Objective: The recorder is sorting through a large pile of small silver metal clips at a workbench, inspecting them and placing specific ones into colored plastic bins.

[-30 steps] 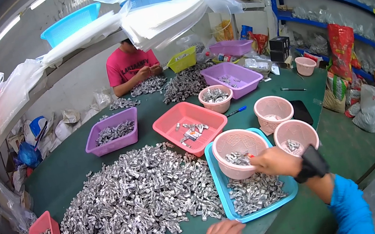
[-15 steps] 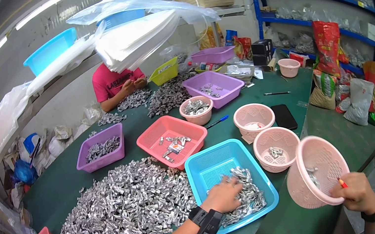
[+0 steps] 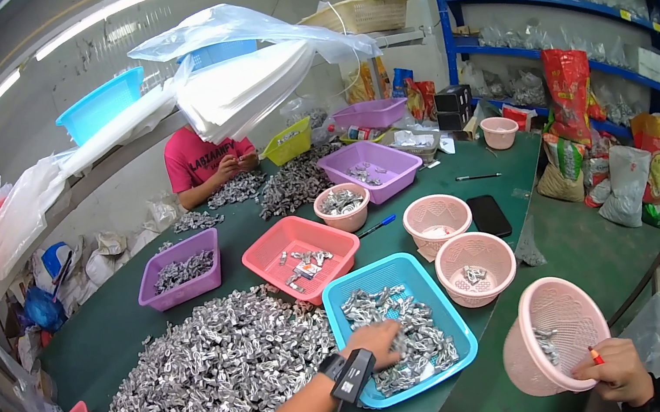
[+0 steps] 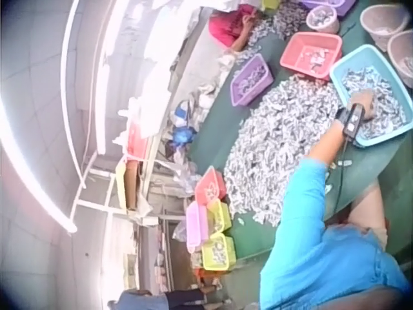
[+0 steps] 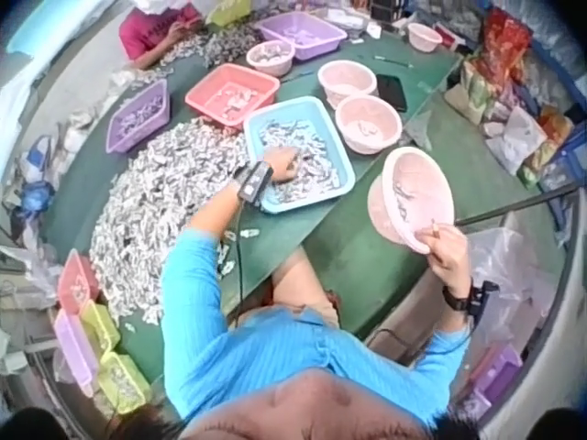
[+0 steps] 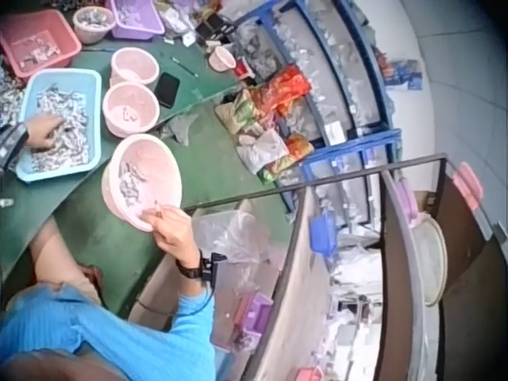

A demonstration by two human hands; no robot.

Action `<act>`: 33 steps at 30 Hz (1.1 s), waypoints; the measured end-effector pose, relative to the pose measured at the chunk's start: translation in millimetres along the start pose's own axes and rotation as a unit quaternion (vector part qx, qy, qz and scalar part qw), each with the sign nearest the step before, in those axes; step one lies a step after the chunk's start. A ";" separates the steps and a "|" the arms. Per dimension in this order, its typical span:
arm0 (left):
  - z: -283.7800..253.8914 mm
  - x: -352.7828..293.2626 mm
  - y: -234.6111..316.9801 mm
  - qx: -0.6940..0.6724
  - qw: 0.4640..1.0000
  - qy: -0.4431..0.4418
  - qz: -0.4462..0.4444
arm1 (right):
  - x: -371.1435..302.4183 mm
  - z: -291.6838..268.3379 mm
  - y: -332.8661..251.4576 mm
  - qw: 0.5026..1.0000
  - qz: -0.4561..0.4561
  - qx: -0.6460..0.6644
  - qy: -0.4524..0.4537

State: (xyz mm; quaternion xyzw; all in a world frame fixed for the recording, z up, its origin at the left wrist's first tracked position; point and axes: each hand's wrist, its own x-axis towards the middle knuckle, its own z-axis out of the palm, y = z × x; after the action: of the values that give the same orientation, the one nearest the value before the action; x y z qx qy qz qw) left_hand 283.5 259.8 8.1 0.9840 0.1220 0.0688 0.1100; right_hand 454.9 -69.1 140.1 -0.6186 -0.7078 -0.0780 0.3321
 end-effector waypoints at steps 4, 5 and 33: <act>5.8 5.5 -18.2 0.090 0.987 0.001 -0.130 | 20.7 16.8 -11.0 0.998 -0.039 0.048 0.007; 3.2 4.9 -13.9 0.090 0.988 0.006 -0.126 | 24.0 21.8 -10.5 0.996 -0.051 0.070 0.014; -18.8 -407.7 135.8 -0.235 0.848 0.306 -0.364 | 143.0 197.5 -15.0 0.973 0.028 -0.221 -0.052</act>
State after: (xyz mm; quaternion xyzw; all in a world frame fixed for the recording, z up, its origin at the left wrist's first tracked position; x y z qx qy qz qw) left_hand -80.7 31.1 13.7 0.7427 0.4792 0.3481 0.3123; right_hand 365.2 148.3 74.0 -0.6992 -0.6720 -0.1911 0.1515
